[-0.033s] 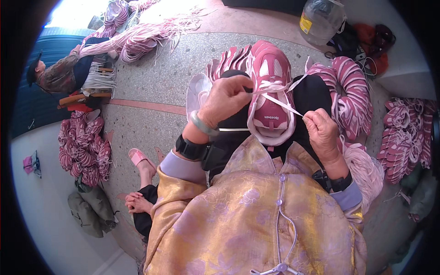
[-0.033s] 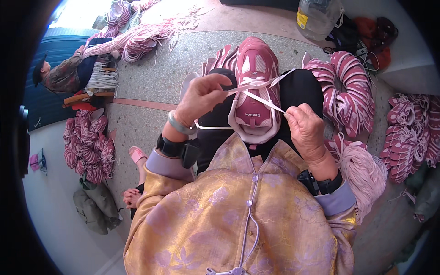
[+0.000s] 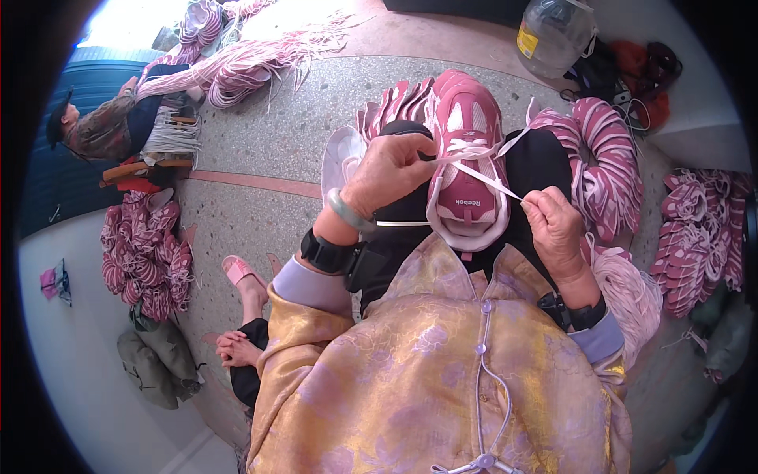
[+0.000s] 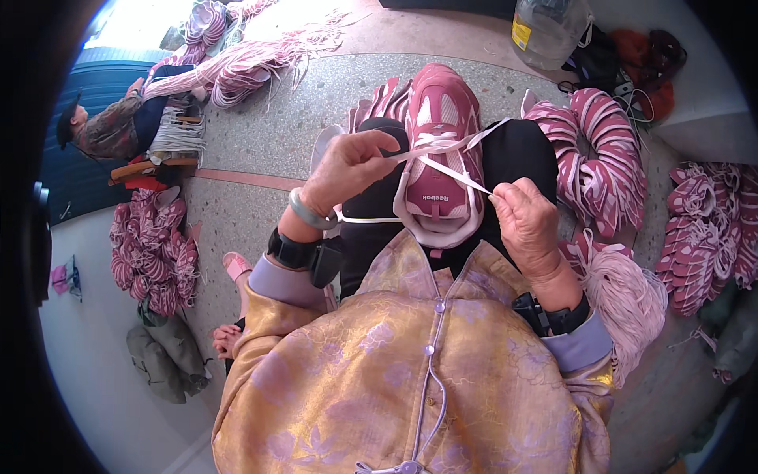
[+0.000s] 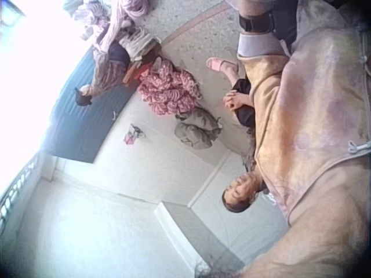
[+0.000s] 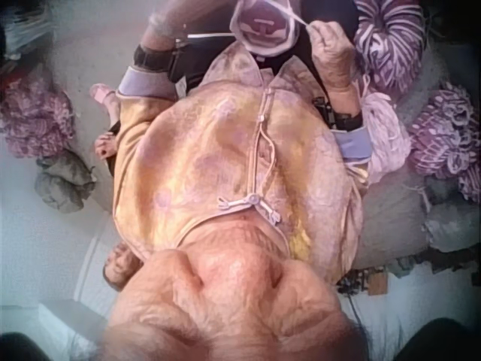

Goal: Lacing a pink and white sneaker by hand.

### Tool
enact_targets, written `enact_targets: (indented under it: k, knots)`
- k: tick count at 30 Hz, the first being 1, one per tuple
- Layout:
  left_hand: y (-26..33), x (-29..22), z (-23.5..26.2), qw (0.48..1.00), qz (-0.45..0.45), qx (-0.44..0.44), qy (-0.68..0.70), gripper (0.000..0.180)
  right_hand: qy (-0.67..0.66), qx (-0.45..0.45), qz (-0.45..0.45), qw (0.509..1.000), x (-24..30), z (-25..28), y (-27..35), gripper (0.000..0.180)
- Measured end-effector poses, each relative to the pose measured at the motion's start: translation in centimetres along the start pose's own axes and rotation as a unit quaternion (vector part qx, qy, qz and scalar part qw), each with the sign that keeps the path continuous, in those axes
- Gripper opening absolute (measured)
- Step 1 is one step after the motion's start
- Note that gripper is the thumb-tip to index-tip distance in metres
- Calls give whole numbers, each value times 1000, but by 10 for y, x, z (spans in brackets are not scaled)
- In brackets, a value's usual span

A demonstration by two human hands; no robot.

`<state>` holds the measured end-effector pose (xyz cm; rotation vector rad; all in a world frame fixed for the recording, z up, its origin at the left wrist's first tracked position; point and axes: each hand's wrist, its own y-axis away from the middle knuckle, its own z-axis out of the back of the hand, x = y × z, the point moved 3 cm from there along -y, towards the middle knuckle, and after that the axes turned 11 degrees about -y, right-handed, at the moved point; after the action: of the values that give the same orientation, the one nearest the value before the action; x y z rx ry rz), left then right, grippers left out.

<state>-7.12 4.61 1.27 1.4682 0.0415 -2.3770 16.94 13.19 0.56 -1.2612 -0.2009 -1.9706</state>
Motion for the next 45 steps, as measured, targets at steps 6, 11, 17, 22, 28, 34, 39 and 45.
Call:
enact_targets:
  k: [6,11,17,22,28,34,39,45]
  knots:
    - [-5,10,-8,967,-6,113,-229,16,20,-5,25,999,1,-2,-1,11]
    - [4,-13,-19,986,-108,32,-127,13,25,-4,17,1000,-1,-2,1,11]
    - [16,-44,-50,917,-231,50,-320,4,25,-2,28,999,1,-6,-1,11]
    - [13,-29,-16,876,-158,-54,-452,3,24,-3,21,1000,0,-4,2,10]
    - [3,2,-19,843,-125,-74,-518,4,22,6,22,999,2,-4,1,10]
    - [-12,17,-15,956,-95,-200,-193,15,26,18,11,999,1,-3,3,9]
    - [-22,17,-17,940,-45,-287,181,33,22,19,-4,1000,-3,-6,5,8]
    - [-20,36,-17,934,37,-271,230,35,81,8,61,995,2,4,5,11]
